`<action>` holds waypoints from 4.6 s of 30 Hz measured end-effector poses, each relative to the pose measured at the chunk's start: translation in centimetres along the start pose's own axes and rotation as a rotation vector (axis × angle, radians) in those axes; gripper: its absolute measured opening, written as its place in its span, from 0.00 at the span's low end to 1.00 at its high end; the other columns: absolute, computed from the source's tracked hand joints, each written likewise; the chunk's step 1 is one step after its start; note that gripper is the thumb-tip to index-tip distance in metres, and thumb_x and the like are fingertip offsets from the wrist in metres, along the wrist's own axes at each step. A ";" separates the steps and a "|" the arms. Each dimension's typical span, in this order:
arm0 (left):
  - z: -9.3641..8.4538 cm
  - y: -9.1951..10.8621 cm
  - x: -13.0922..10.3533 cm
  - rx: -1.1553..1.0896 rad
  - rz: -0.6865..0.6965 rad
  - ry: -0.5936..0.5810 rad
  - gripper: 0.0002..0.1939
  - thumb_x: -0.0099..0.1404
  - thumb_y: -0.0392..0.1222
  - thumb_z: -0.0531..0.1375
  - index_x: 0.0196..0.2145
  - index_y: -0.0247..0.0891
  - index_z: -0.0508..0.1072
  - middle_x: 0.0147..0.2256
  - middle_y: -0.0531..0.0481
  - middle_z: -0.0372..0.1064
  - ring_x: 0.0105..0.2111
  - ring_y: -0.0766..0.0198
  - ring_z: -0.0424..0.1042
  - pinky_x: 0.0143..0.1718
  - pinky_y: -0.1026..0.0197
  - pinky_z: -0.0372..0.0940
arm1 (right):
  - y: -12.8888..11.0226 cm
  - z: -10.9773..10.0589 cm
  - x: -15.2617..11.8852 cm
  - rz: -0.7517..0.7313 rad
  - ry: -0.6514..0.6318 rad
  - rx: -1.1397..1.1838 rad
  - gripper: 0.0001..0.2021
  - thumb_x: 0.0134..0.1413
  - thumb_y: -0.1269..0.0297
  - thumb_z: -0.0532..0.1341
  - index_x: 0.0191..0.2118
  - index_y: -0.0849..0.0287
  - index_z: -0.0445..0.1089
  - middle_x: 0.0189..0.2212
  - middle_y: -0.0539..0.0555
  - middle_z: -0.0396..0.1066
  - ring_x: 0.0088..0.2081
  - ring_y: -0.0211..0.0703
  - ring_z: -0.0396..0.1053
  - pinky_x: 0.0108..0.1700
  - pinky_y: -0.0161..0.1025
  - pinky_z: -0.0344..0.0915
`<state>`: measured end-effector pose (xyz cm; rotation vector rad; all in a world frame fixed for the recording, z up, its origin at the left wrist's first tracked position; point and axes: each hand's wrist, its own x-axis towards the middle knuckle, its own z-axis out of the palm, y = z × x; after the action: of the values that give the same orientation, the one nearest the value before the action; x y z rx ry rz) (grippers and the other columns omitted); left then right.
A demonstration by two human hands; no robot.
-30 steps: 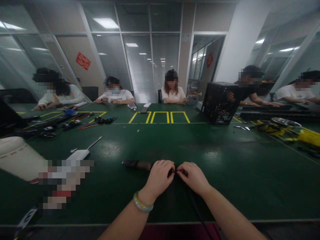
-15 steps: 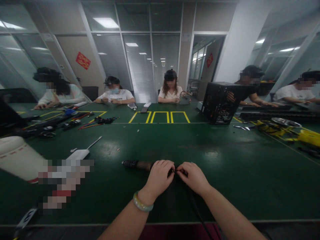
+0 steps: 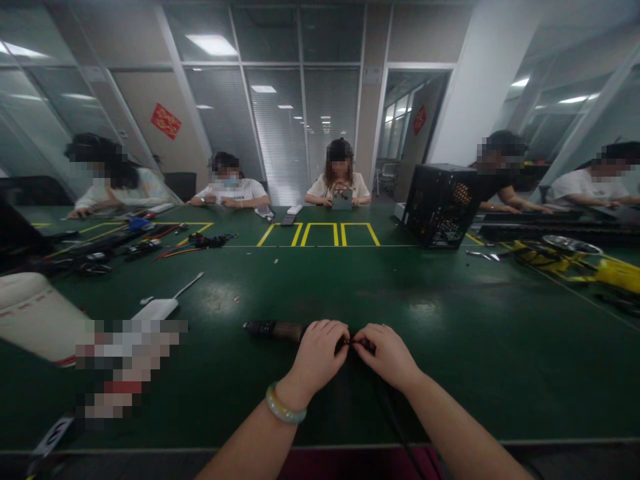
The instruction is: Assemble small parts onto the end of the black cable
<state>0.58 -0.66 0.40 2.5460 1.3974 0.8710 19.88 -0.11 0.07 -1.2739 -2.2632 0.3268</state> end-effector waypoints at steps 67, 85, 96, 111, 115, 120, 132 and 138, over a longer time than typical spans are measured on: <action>-0.1 -0.3 -0.3 -0.028 0.068 0.099 0.08 0.61 0.32 0.57 0.36 0.42 0.70 0.47 0.52 0.71 0.53 0.58 0.66 0.66 0.41 0.43 | -0.2 0.5 0.0 0.064 0.034 0.011 0.06 0.56 0.71 0.59 0.34 0.54 0.72 0.30 0.47 0.69 0.35 0.40 0.67 0.44 0.39 0.55; 0.2 -0.4 -0.3 -0.020 0.067 0.091 0.08 0.60 0.31 0.58 0.36 0.42 0.71 0.48 0.51 0.70 0.55 0.57 0.65 0.65 0.39 0.43 | -0.6 0.1 0.1 0.067 0.004 -0.036 0.05 0.54 0.72 0.59 0.33 0.56 0.71 0.30 0.48 0.69 0.35 0.40 0.67 0.42 0.37 0.57; 0.2 -0.1 -0.3 -0.059 0.026 0.078 0.11 0.59 0.30 0.57 0.38 0.42 0.69 0.43 0.51 0.71 0.48 0.60 0.68 0.63 0.45 0.50 | -0.5 0.1 0.1 0.072 0.012 -0.012 0.06 0.54 0.73 0.59 0.34 0.56 0.71 0.30 0.47 0.69 0.35 0.39 0.67 0.42 0.37 0.57; -0.2 -0.1 -0.3 -0.059 -0.019 0.010 0.04 0.64 0.35 0.59 0.36 0.42 0.71 0.40 0.52 0.70 0.43 0.60 0.68 0.48 0.55 0.58 | -0.6 -0.2 0.0 0.087 -0.010 0.011 0.05 0.54 0.70 0.59 0.34 0.55 0.72 0.30 0.48 0.70 0.35 0.40 0.67 0.43 0.38 0.57; -0.3 0.0 -0.3 -0.051 -0.018 0.005 0.05 0.63 0.34 0.61 0.36 0.43 0.71 0.40 0.53 0.70 0.43 0.60 0.67 0.48 0.55 0.58 | -0.5 -0.2 -0.1 0.082 0.000 0.026 0.05 0.54 0.70 0.59 0.34 0.54 0.72 0.30 0.47 0.69 0.34 0.40 0.67 0.42 0.37 0.57; -0.3 0.1 -0.4 -0.031 -0.010 0.008 0.05 0.64 0.34 0.59 0.37 0.42 0.71 0.40 0.51 0.70 0.43 0.59 0.67 0.48 0.55 0.58 | -0.4 -0.1 0.0 0.076 0.000 0.006 0.05 0.54 0.70 0.60 0.33 0.55 0.72 0.29 0.47 0.69 0.34 0.40 0.67 0.41 0.37 0.57; 0.0 0.0 -0.3 -0.042 -0.007 0.010 0.07 0.62 0.32 0.58 0.37 0.42 0.70 0.40 0.51 0.70 0.43 0.59 0.67 0.49 0.54 0.58 | -0.3 0.1 -0.2 0.068 0.022 0.051 0.05 0.54 0.70 0.60 0.34 0.54 0.73 0.29 0.47 0.72 0.35 0.41 0.68 0.44 0.38 0.57; -0.2 0.1 -0.2 -0.036 -0.002 0.007 0.06 0.62 0.32 0.58 0.36 0.42 0.70 0.40 0.51 0.69 0.43 0.59 0.67 0.48 0.54 0.58 | -0.4 0.1 -0.2 0.081 0.016 0.072 0.05 0.54 0.69 0.60 0.34 0.53 0.73 0.29 0.45 0.72 0.34 0.40 0.68 0.43 0.37 0.56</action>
<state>0.46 -0.87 0.48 2.5172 1.3727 0.8970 19.61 -0.47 0.11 -1.3284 -2.1711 0.4218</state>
